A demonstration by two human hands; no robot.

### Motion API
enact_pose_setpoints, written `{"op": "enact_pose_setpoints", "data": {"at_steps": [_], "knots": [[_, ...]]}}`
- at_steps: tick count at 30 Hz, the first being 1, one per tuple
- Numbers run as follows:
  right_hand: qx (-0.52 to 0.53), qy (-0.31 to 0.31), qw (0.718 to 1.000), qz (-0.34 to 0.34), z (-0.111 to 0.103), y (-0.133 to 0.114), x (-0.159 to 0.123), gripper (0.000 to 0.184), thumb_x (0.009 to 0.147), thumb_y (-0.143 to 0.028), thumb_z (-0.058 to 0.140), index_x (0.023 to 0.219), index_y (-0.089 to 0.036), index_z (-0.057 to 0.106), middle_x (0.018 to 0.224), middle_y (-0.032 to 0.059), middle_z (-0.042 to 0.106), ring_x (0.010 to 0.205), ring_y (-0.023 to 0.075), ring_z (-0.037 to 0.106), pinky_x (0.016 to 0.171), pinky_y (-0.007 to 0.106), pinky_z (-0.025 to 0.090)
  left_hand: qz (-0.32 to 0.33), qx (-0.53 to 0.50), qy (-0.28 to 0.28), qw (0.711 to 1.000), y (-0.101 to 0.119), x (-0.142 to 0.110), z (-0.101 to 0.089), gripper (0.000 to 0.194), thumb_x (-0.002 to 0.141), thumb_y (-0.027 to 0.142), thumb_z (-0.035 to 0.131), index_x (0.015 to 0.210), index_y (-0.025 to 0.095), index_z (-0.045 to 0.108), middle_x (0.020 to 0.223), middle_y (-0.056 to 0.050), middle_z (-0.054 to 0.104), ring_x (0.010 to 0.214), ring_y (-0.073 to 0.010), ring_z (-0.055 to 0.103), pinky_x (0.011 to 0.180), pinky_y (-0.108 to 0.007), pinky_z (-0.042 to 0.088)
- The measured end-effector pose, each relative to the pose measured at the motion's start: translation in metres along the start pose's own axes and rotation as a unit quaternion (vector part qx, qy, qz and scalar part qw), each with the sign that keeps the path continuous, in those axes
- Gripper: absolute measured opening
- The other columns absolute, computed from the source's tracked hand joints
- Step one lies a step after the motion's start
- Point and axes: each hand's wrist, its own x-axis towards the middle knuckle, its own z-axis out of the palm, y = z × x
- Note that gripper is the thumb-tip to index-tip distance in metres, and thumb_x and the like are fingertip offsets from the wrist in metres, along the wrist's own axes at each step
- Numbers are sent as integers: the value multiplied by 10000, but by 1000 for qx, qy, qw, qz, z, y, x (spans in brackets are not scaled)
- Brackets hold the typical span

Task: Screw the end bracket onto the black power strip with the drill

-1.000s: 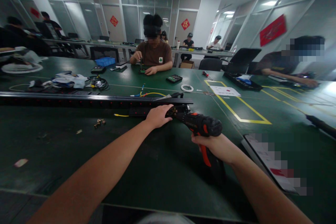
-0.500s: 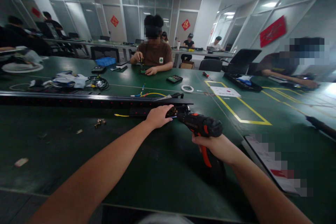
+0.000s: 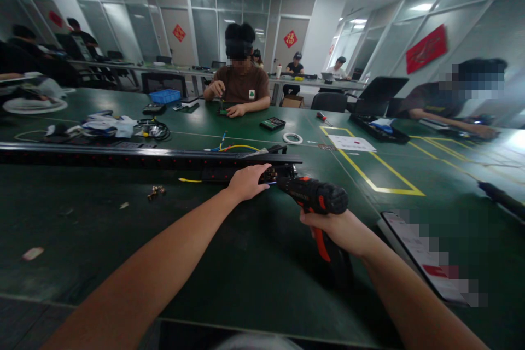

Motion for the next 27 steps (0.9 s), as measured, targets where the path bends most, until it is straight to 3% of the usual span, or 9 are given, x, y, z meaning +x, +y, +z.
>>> {"op": "enact_pose_setpoints", "data": {"at_steps": [20,27], "knots": [[-3,6,1000,3,3,-1,-1,132,792,-339,662,802,-213,628,646,-21,606,640,185,586,647,314,453,-6,9,-10,1000,1,0,-2,704,909,454,707,1534,309,417,1508,-44,561,1357,-276,545,1084,-401,470],[-24,42,999,-22,7,-5,-4,335,799,-494,711,965,-203,720,724,-9,621,699,197,560,708,338,450,-6,9,0,1000,2,1,-2,717,888,470,733,1515,292,435,1492,-52,574,1345,-279,552,1076,-404,475]]}}
